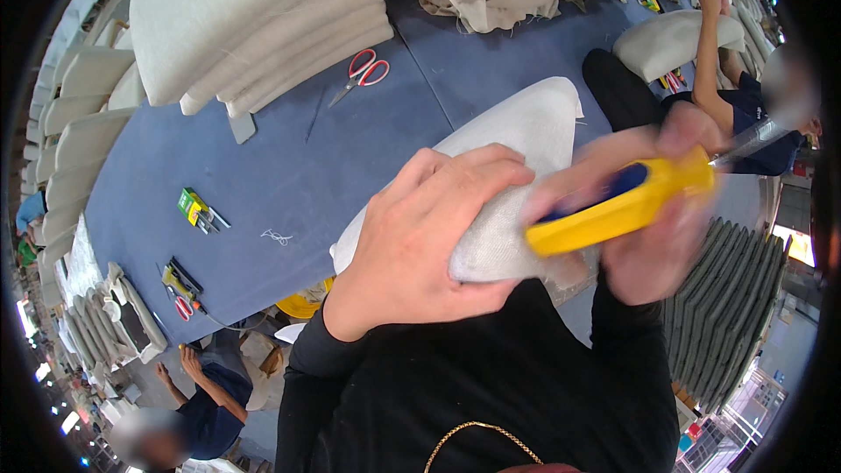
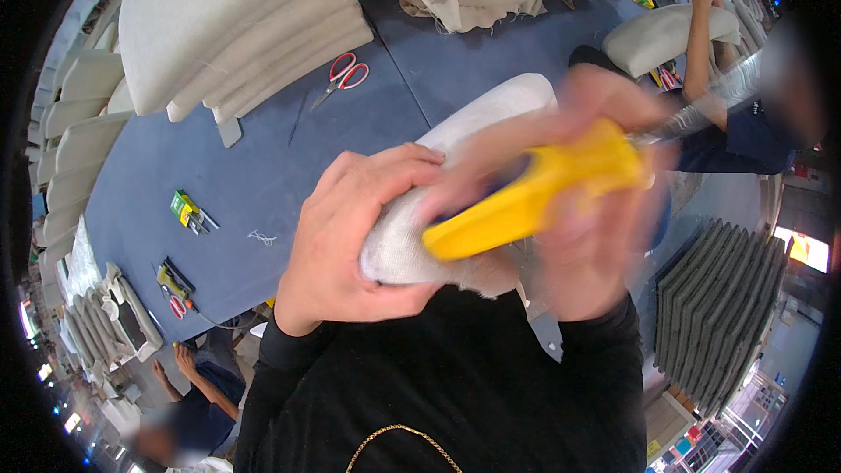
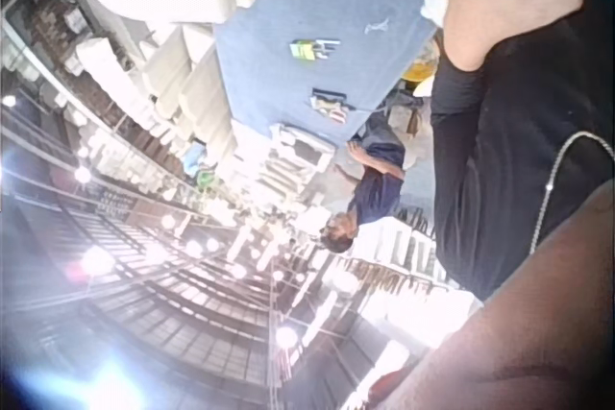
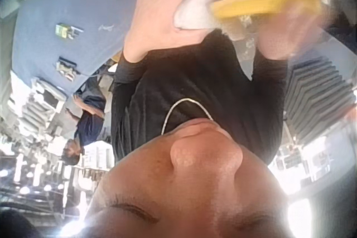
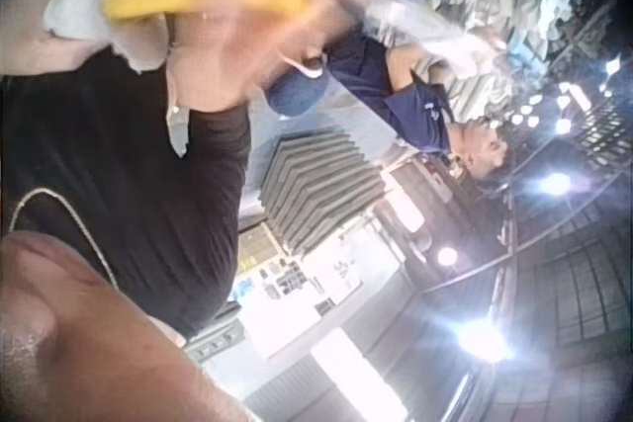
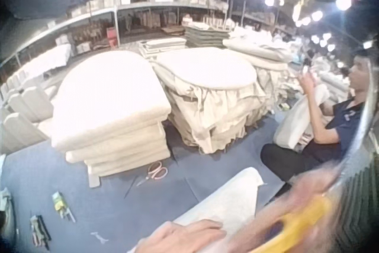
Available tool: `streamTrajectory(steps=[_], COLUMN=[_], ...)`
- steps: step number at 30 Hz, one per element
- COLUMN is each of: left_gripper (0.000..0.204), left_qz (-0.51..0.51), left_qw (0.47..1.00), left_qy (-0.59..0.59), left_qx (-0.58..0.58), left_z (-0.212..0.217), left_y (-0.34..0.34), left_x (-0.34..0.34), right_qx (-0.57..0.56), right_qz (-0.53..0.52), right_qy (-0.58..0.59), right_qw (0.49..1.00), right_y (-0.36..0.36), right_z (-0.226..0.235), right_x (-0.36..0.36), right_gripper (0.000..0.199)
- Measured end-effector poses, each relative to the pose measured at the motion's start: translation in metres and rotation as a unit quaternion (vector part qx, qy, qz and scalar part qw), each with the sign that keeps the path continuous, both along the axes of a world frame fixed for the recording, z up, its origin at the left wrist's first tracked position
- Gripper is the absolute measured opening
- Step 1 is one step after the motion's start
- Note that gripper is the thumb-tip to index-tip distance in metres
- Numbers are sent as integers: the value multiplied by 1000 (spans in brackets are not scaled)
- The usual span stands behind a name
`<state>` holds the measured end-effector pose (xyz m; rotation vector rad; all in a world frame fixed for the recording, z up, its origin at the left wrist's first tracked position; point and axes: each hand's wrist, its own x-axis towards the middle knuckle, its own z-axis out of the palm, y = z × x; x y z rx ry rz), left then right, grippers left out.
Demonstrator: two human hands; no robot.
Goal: The person stuffs white cotton-like filling into a beige fabric cushion cover using a yellow-handled screwdriver to push the material inside. They repeatedly pack the filling and adjust the cover to distribute the stuffing evenly.
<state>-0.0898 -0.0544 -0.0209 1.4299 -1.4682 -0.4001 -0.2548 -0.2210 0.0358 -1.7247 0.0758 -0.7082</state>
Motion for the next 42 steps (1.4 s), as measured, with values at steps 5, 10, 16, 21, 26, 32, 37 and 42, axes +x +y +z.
streamTrajectory(steps=[5,10,16,21,26,32,37,42], left_gripper=[79,66,51,48,56,61,58,64], left_qz=[-16,-139,-287,-284,-182,-80,-55,-63], left_qw=[999,989,949,948,977,986,986,993], left_qy=[15,42,95,91,84,15,-9,9], left_qx=[33,-30,-90,-107,-76,-149,-160,-102], left_z=[2,-2,-17,-19,-15,-24,-23,-19], left_y=[8,-6,-32,-44,-35,-27,-27,-27], left_x=[0,14,26,21,10,3,10,21], right_qx=[207,248,277,222,228,214,217,225], right_qz=[-87,-231,-228,-229,-248,-267,-257,-234], right_qy=[-116,-1,-30,-25,-19,7,6,8], right_qw=[968,941,933,947,941,940,942,946], right_y=[-14,-26,-24,-33,-42,-48,-52,-50], right_z=[-19,-90,-88,-95,-99,-97,-96,-94], right_x=[-2,22,23,21,18,22,31,38], right_gripper=[35,29,29,29,28,28,28,29])
